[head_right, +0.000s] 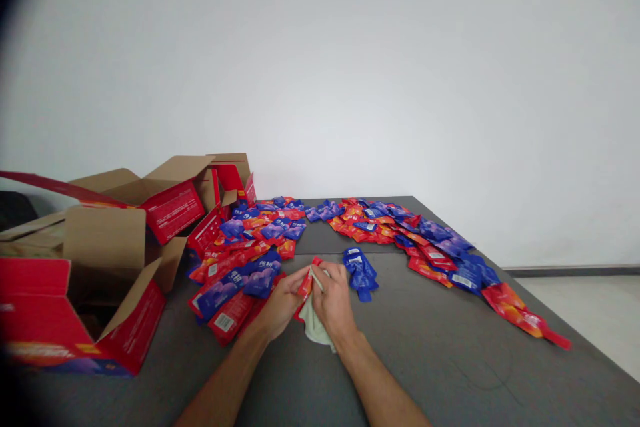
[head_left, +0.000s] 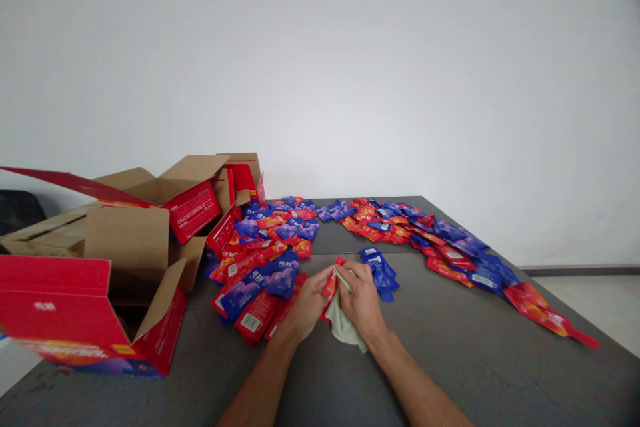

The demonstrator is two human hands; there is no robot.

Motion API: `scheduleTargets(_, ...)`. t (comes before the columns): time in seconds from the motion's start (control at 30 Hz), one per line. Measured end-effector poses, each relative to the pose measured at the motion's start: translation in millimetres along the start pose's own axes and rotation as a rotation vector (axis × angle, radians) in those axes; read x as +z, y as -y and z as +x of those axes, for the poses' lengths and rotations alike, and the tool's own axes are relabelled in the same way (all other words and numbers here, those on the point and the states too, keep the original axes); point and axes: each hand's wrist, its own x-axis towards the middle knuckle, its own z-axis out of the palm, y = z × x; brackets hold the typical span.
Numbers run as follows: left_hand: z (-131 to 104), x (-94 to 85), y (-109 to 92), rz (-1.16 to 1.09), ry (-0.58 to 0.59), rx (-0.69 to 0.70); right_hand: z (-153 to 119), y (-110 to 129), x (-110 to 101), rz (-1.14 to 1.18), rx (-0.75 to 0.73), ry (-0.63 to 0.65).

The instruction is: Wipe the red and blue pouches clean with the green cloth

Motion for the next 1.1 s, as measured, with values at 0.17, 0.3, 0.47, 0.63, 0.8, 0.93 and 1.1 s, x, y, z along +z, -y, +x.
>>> scheduleTargets(0.17,0.1,-3.0,-4.3,0.006,-0.025,0.018,-0.2,13.2,2.6,0.055,-0.093,0.122)
scheduleTargets(0.3,2.1,-5.4,-4.7,-0.001,-0.079,0.034,-1.0,17.0,2.4,0.095,-0.123,0.22)
scheduleTargets(0.47,4.4,-9.6,-3.2,-0.082,-0.086,0.054,-2.8,17.1,-0.2,0.176,-0.096,0.281)
scheduleTargets(0.63,7.3,-22.7,0.8,-0.11,-0.181,0.079,-2.5,16.5,-4.4,0.191,-0.093,0.316)
scheduleTargets(0.8,9.6,-32.8,1.6,-0.179,-0.275,0.087,-5.3,17.3,-3.5,0.164,-0.179,0.35)
scheduleTargets(0.93,9.5,-28.5,0.8,-0.21,-0.252,0.059,-6.4,13.8,0.5,0.167,-0.133,0.329)
scheduleTargets(1.1,5.8,-20.4,3.7,-0.153,-0.139,0.034,-1.0,2.4,0.6,0.156,0.011,0.163)
